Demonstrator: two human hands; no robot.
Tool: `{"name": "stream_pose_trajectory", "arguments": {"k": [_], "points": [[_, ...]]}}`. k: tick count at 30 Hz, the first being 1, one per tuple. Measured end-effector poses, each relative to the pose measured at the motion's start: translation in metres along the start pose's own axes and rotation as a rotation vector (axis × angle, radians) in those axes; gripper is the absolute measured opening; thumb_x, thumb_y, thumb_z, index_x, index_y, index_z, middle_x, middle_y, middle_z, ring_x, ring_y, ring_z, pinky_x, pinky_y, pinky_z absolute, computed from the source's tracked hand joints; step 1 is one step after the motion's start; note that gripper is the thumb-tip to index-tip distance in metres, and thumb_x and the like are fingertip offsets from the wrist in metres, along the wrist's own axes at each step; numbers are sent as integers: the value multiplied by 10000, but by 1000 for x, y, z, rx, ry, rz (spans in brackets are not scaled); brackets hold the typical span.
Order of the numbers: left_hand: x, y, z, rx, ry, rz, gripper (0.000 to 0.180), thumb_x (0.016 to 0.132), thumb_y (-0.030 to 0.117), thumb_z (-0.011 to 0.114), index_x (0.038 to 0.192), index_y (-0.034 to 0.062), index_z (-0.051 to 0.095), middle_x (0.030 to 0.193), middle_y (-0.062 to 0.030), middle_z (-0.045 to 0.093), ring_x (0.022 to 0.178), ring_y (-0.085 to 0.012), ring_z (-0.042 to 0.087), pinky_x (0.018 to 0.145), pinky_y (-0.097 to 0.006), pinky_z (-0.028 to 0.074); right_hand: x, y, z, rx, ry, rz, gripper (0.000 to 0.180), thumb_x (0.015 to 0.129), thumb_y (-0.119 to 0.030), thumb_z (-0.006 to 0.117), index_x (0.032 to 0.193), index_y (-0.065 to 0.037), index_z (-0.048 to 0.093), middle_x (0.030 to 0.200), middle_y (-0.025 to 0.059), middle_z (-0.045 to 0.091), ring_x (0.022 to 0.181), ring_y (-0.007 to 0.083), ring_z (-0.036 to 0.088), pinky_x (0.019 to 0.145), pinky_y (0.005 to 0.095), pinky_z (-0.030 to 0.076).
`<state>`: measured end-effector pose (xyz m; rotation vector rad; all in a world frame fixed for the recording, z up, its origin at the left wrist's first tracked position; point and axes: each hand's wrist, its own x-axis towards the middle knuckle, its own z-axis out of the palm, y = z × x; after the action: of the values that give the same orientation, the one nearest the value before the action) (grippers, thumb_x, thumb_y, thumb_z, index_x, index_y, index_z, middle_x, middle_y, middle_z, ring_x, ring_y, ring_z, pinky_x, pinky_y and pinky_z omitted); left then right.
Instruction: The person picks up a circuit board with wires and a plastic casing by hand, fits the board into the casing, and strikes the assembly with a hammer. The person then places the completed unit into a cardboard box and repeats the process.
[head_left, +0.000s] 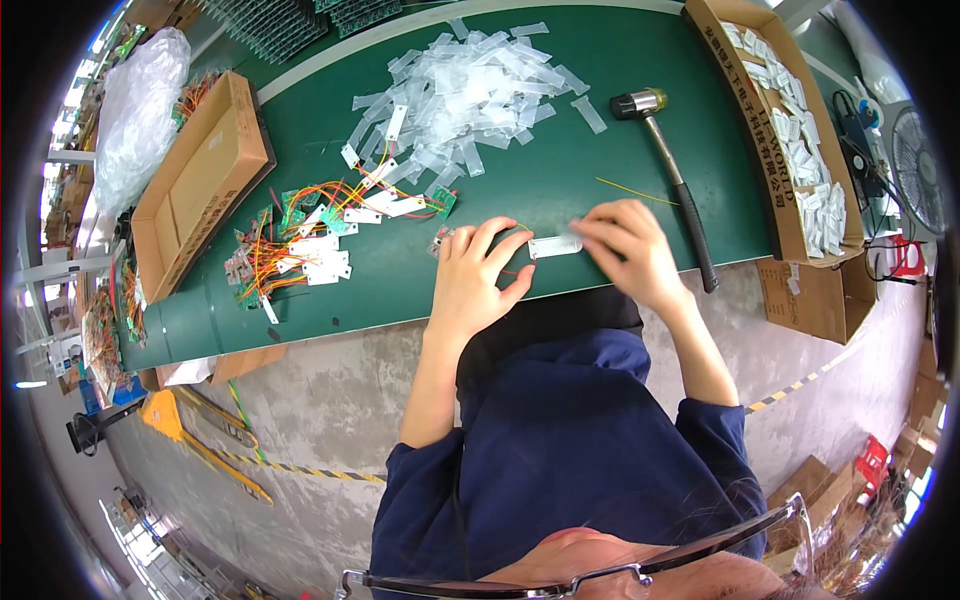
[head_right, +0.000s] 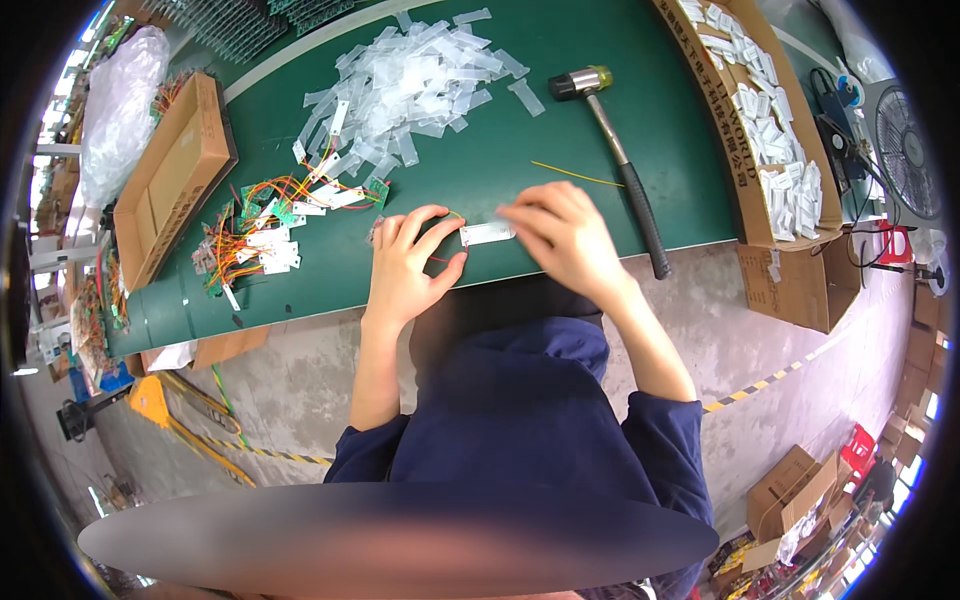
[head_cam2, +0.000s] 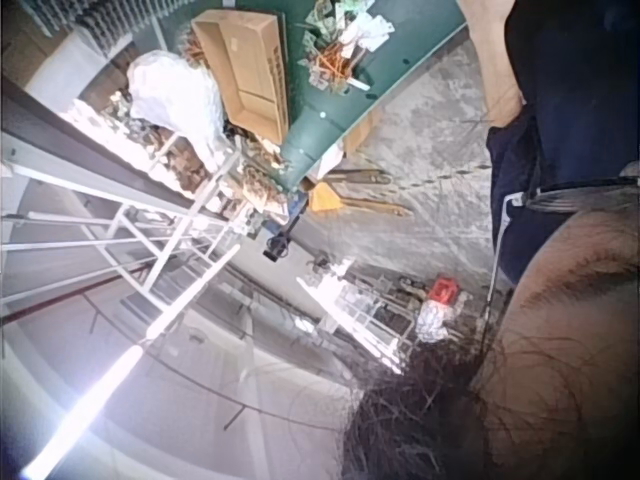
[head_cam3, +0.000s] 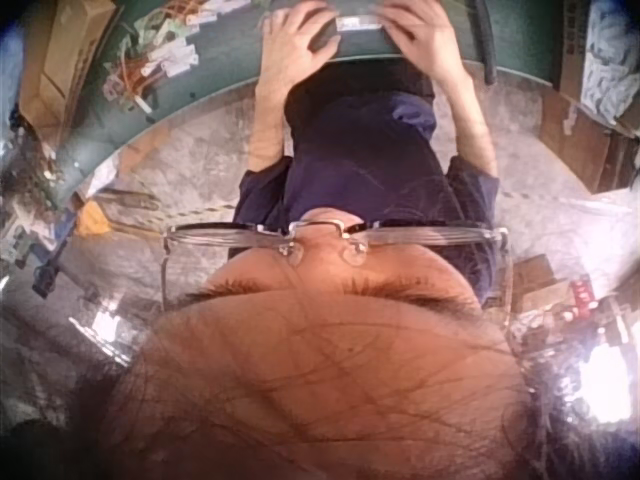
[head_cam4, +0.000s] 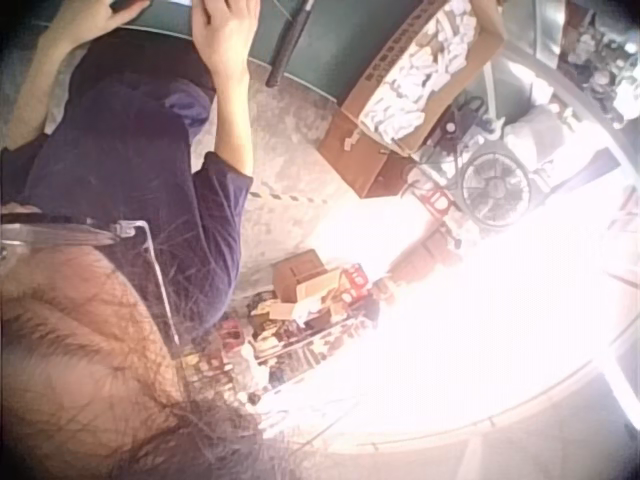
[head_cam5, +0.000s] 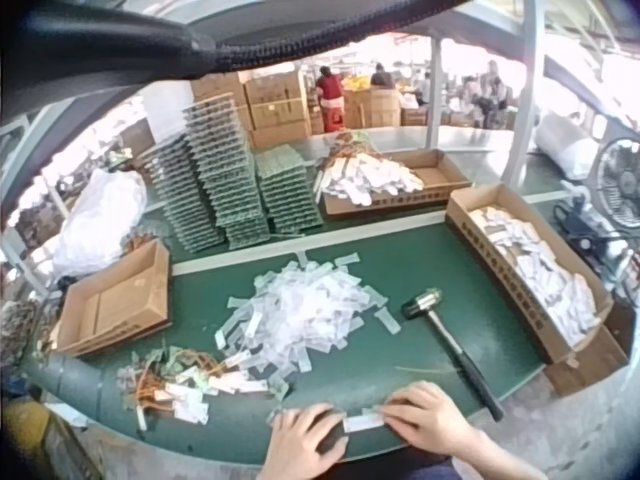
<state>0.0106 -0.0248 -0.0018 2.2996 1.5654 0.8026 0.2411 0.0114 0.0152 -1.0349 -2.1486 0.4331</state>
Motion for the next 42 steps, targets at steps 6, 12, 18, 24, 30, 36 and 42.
{"name": "stream_pose_trajectory", "arguments": {"k": [6,12,18,24,30,36,42], "points": [[3,1,-1,-51,0,-11,363,719,196,760,1074,188,685,1169,34,589,1026,-220,508,929,-402,379,-4,-12,24,84,-20,21,197,717,-17,759,899,-89,738,936,31,630,840,216,583,711,329,480],[4,1,-3,-80,-6,-25,348,711,202,768,1051,178,699,1157,30,594,1028,-219,505,930,-390,383,-4,-11,28,154,-14,60,203,726,-3,758,912,-84,743,935,28,632,826,189,570,651,310,472],[5,1,-3,-102,-15,-43,354,703,204,773,1047,172,698,1156,29,593,1024,-220,507,929,-384,382,-5,-10,28,154,-23,63,209,726,16,742,910,-84,743,941,30,634,823,195,571,658,312,473],[5,1,-3,-92,-14,-36,367,698,200,774,1055,175,691,1154,28,588,1023,-220,509,916,-380,387,-5,-10,29,90,-10,5,217,707,5,740,906,-81,731,941,33,636,841,219,583,710,329,492],[4,1,-3,-88,-4,-34,376,696,196,772,1062,177,691,1156,29,586,1031,-222,506,915,-384,392,-9,-11,33,-6,39,-47,209,707,-34,729,904,-104,715,959,30,639,848,220,595,723,343,495],[5,0,-1,-66,5,0,367,725,231,759,1077,172,675,1172,33,570,996,-231,501,889,-383,401,-11,-9,33,-28,62,-49,210,710,-38,732,908,-106,711,961,29,638,818,215,597,708,337,497],[4,-1,-1,-98,-3,-41,379,700,197,769,1070,177,690,1162,22,584,1038,-232,503,934,-392,388,-13,-15,5,11,167,151,263,738,9,682,986,-76,698,1023,87,637,857,250,618,748,349,516]]}}
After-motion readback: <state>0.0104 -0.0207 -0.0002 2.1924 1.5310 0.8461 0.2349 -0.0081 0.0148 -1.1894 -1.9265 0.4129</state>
